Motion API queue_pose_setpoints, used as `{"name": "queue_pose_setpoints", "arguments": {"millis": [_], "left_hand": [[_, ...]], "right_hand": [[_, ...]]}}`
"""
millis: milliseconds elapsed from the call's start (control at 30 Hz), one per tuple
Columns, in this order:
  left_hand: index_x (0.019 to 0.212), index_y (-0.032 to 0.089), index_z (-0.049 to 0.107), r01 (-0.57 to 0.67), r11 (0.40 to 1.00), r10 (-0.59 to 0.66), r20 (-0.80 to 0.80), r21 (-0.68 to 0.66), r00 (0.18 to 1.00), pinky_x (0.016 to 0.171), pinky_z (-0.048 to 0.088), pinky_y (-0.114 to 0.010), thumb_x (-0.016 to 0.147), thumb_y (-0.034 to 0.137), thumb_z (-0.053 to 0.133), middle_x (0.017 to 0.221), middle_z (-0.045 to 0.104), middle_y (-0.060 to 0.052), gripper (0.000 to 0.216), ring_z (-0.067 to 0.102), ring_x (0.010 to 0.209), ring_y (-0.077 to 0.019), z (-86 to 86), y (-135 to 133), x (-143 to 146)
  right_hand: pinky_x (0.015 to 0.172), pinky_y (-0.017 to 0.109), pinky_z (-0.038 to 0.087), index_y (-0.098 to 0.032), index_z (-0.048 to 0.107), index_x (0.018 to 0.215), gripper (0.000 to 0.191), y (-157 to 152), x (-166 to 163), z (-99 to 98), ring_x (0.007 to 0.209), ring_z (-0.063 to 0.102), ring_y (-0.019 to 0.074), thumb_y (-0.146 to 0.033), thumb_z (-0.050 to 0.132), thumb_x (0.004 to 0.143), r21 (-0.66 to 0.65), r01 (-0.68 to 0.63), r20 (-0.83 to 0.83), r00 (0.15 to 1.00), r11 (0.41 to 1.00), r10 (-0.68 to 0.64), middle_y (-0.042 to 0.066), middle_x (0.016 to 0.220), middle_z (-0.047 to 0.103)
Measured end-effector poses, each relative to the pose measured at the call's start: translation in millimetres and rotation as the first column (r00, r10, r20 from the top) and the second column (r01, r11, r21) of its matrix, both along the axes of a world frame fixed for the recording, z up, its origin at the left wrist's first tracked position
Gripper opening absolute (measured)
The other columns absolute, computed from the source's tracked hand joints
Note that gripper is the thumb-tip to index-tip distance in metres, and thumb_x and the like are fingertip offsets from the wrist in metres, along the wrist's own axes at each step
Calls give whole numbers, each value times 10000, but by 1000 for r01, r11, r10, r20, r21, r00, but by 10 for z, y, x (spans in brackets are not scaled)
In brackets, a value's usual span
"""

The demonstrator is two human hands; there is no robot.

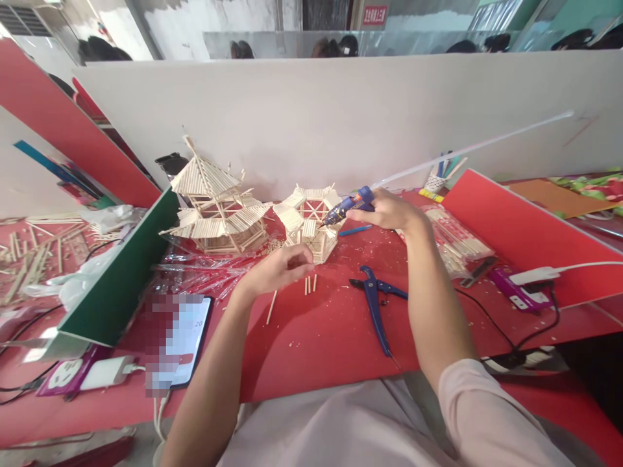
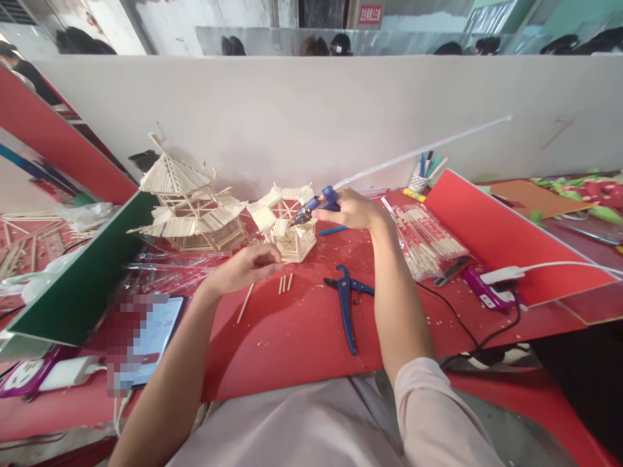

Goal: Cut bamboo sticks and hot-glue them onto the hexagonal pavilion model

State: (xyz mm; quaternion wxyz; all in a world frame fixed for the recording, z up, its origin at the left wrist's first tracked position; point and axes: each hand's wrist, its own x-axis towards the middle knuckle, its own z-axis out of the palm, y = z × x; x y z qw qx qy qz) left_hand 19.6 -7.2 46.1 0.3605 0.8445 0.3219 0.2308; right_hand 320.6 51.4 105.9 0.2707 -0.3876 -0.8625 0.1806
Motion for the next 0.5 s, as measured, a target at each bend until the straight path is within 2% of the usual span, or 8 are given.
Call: {"name": "queue_pose_setpoints", "arguments": {"millis": [100,200,367,500], "left_hand": [[845,172,679,-89,992,70,198,90,978,599,474,-227,923,389,660,753,671,-20,232,584,647,-108,68,-45,33],[820,181,730,-213,956,135,341,201,930,596,509,-227,909,385,701,780,714,-38,224,624,646,-110,102,-60,54],[1041,203,766,-353,892,209,436,281,875,663,581,-239,965,344,632,861,759,-51,209,707,715,-126,61,-31,41],[1031,191,733,-501,821,326,495,274,805,679,589,-228,917,359,704,939,770,-54,206,726,756,-130,-16,-1,38]], "right_hand": [[647,307,339,-199,674,802,278,11,14,-12,645,455,146,-461,624,881,-8,2,-14,1000,1000,-2,-21,674,551],[641,304,341,-197,659,782,296,14,21,-10,639,454,143,-474,617,880,-18,-7,-16,1000,1000,6,-20,669,541],[633,300,337,-198,650,778,320,18,30,0,639,432,142,-502,614,874,-8,-4,-4,1000,1000,4,-27,639,501],[637,297,338,-194,647,767,331,20,34,-2,644,444,141,-507,618,871,-21,-13,-14,1000,1000,13,-24,648,516]]}}
